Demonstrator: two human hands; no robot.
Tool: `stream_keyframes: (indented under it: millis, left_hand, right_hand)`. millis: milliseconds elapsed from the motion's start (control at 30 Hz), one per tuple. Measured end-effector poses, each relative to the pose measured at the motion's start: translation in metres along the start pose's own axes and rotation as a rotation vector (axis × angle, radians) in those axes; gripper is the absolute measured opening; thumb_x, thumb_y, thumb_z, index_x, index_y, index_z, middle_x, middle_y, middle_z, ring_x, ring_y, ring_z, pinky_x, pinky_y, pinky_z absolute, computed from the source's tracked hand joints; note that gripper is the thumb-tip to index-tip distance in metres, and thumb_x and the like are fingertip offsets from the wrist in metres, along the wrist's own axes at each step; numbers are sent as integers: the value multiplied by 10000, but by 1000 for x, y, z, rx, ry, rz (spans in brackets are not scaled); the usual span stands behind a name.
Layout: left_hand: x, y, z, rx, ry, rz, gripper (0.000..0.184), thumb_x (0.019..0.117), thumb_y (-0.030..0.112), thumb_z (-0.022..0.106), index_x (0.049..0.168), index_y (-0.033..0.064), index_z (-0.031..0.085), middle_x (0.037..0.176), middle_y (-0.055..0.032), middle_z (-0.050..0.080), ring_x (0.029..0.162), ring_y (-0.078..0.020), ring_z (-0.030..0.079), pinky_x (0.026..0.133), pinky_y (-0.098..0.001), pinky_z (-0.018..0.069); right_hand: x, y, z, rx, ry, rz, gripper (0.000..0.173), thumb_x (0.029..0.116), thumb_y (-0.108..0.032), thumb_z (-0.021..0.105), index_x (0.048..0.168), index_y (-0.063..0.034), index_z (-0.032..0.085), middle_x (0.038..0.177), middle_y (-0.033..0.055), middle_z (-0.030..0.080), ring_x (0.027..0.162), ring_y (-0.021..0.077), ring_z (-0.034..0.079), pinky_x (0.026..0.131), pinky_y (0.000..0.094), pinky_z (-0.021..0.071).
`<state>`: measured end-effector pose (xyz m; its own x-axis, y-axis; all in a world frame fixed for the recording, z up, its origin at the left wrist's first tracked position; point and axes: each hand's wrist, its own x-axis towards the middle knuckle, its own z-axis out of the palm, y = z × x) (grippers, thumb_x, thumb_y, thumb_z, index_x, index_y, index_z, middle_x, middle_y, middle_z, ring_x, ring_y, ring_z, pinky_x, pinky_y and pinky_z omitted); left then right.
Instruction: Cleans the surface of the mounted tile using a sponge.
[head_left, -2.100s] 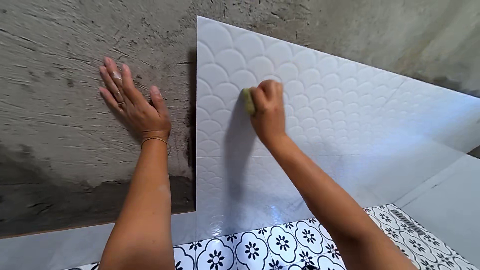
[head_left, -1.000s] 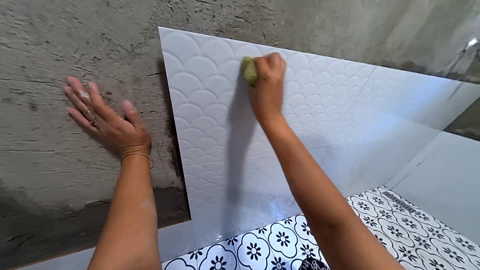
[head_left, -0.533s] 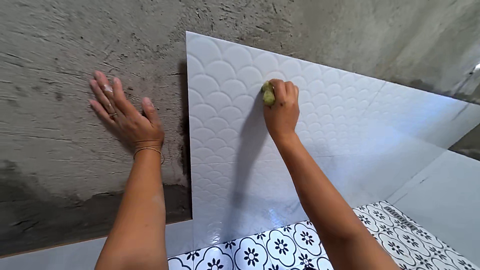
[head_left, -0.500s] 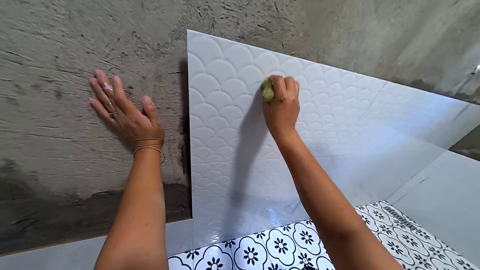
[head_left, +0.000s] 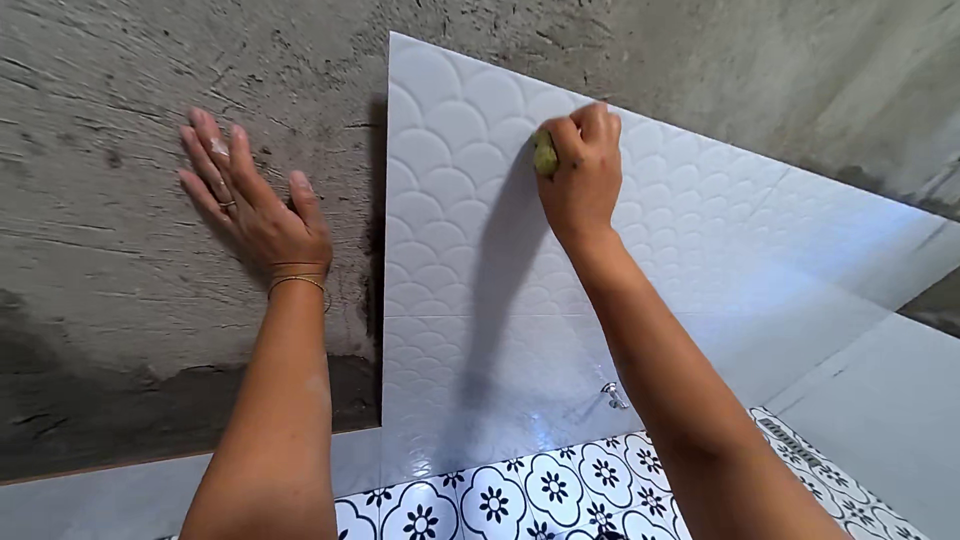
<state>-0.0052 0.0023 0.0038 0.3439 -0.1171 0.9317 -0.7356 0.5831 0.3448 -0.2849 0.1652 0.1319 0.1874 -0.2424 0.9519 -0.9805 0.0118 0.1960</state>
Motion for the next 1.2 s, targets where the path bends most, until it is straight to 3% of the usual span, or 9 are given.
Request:
stream_keyframes:
  millis: [100, 300, 500, 700, 833, 933, 1067, 1133, 1200]
  left_hand:
    - [0, 1, -1, 22, -1, 2, 663, 1059, 513, 357, 1552, 72, 395, 1642, -207, 318, 1547, -371, 245, 1240, -595, 115]
    - [0, 0, 2, 22, 17, 0, 651, 1058, 505, 359, 1554, 86, 396, 1645, -194, 320, 1550, -360, 242, 1245, -579, 109]
    - [0, -2, 2, 16, -10, -8, 660, 1056, 510, 363, 1562, 87, 384, 1653, -183, 307, 1556, -352, 229, 1246, -591, 100]
    - [0, -2, 3, 8, 15, -7, 654, 1057, 511, 364, 1556, 88, 394, 1649, -190, 314, 1553, -359, 232, 1245, -588, 99]
    - [0, 1, -1, 8, -34, -17, 669, 1056, 517, 360, 1564, 81, 375, 1655, -192, 298, 1556, -359, 224, 1249, -581, 98]
    - [1, 2, -3, 4, -32, -15, 674, 1054, 513, 366, 1552, 59, 394, 1647, -202, 310, 1551, -371, 236, 1247, -587, 106]
    - [2, 6, -5, -11, -47, -26, 676, 1052, 524, 363, 1560, 78, 380, 1657, -188, 296, 1556, -364, 223, 1247, -592, 100]
    - [0, -9, -4, -11, -71, 4, 697, 1050, 555, 346, 1573, 96, 371, 1652, -195, 305, 1547, -386, 240, 1243, -618, 116]
    - [-8, -33, 5, 15, -196, 35, 659, 1081, 509, 323, 1569, 68, 374, 1620, -214, 358, 1518, -375, 315, 1250, -579, 191]
  right_hand:
    - [12, -2, 2, -10, 55, -17, 166, 928, -88, 615, 1015, -66, 755, 1022, 186, 661, 1029, 362, 634, 773, 451, 515]
    - [-23, 12, 0, -35, 2, -48, 172, 946, -81, 612, 1041, -61, 755, 1015, 207, 670, 981, 396, 640, 745, 484, 511]
    - [19, 3, -3, -29, 31, -40, 181, 935, -83, 601, 1026, -63, 755, 1032, 198, 666, 1036, 375, 635, 782, 466, 510]
    - [-26, 23, -6, -46, -33, -34, 200, 963, -110, 611, 1095, -62, 753, 1051, 218, 674, 1023, 405, 641, 794, 498, 529]
    - [6, 16, -8, -45, -30, 40, 231, 959, -121, 595, 1116, -46, 748, 1087, 223, 678, 1091, 401, 636, 859, 501, 527]
    - [25, 10, -6, -48, 20, 51, 215, 940, -115, 604, 1084, -58, 753, 1065, 195, 672, 1079, 367, 633, 834, 459, 523]
    - [-7, 19, -10, -39, -37, 34, 199, 942, -91, 610, 1076, -42, 749, 1058, 219, 672, 1051, 400, 639, 816, 493, 528]
    - [-13, 20, -10, -12, -56, 55, 189, 934, -84, 622, 1061, -39, 755, 1051, 221, 671, 1045, 402, 640, 808, 497, 529]
    - [-14, 10, -13, 29, -85, 106, 192, 903, -70, 651, 1051, -48, 772, 1075, 217, 677, 1068, 375, 648, 843, 473, 545]
